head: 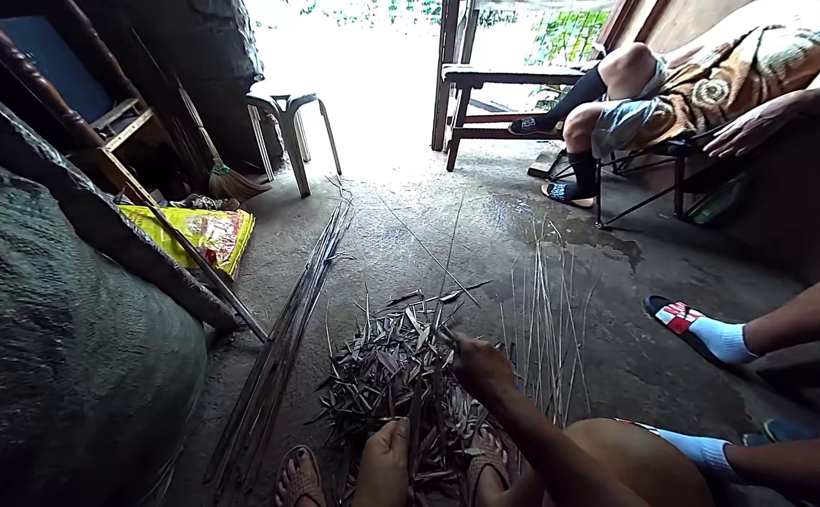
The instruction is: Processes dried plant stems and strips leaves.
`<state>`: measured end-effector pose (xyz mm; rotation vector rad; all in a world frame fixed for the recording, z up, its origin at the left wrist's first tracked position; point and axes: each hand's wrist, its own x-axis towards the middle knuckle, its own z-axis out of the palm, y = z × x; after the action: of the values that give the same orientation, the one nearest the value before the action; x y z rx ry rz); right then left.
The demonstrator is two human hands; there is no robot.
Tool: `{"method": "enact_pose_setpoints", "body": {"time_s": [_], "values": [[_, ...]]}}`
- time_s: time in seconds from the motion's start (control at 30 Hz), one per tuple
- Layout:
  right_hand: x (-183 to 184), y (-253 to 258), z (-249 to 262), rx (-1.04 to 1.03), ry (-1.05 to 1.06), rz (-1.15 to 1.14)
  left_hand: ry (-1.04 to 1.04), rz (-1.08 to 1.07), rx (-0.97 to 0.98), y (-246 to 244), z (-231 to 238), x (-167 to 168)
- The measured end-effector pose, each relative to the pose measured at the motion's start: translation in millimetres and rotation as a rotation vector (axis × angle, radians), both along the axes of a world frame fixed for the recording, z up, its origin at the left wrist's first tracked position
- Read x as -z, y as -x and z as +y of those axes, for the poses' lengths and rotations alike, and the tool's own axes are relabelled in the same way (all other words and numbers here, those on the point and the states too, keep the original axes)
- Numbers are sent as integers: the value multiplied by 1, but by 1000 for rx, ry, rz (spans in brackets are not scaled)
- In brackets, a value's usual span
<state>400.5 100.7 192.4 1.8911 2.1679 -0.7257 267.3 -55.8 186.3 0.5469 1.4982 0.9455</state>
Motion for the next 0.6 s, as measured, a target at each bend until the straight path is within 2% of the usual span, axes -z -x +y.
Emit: {"method": "enact_pose_setpoints", "body": {"time_s": [0.07, 0.13, 0.2, 0.27, 0.33, 0.5, 0.6], "values": [[4, -6, 5, 61, 14, 159, 9, 0, 3, 1, -1, 1], [10, -9, -1, 78, 63, 463, 18, 16, 8, 2, 1, 1], [17, -3, -20, 98, 255, 783, 17, 38, 3, 3, 4, 2], [18, 5, -42, 94, 522, 974, -6, 58, -8, 4, 7, 4], [17, 10, -54, 54, 611, 1009, -38, 59, -8, 4, 8, 6], [10, 5, -31, 220, 474, 1054, 29, -19, 67, 5, 3, 1], [12, 0, -28, 246, 447, 1114, 28, -42, 27, 5, 3, 5]]}}
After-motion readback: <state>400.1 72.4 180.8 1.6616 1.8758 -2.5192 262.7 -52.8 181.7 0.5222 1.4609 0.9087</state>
